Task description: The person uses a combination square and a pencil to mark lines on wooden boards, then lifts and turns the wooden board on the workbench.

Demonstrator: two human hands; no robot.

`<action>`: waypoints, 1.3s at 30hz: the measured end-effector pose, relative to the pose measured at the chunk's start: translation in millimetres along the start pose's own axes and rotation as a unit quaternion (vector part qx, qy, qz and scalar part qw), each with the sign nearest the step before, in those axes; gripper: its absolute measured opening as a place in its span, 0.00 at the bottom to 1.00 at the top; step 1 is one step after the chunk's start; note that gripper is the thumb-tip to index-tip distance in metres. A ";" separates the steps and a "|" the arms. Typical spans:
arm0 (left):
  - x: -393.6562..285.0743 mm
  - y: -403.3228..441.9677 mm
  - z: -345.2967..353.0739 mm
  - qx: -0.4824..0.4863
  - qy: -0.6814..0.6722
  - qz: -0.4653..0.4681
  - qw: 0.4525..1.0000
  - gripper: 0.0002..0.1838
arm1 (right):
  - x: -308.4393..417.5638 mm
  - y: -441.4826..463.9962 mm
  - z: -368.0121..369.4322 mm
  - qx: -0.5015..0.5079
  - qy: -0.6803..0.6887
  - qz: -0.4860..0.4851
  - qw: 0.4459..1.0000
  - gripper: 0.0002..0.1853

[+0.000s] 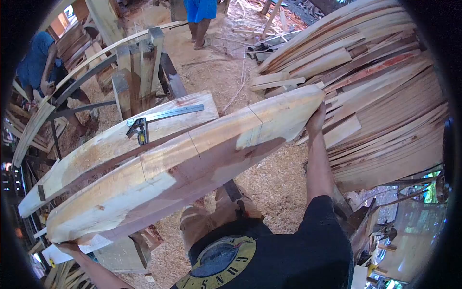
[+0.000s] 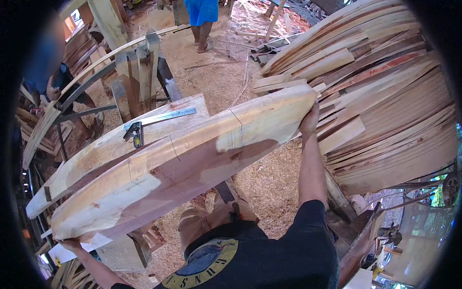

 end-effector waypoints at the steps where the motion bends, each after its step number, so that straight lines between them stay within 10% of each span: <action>1: -0.5 -3.2 -0.6 -0.003 0.004 0.023 1.000 0.46 | -2.9 -3.5 1.0 0.006 0.010 -0.014 1.000 0.29; 13: 32.6 40.0 -59.9 -0.115 -0.029 0.106 0.987 0.40 | -29.5 -3.4 -3.1 -0.085 0.095 -0.053 0.990 0.29; 28: 68.5 64.3 -112.5 -0.023 -0.041 0.082 0.996 0.31 | -30.2 -6.9 -4.9 -0.129 0.033 0.008 0.991 0.23; 39: 79.0 -9.7 -97.9 -0.186 0.115 -0.124 0.968 0.30 | -22.6 -39.8 -60.1 -0.181 -0.049 0.029 0.982 0.14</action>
Point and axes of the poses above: each hand's wrist, its own y-axis towards the middle knuckle, its own z-axis out of the palm, x = y × z, the point moved 3 cm from there along y, towards the middle knuckle, and after that the axes turned 4 degrees about y, right-handed, at the moved point
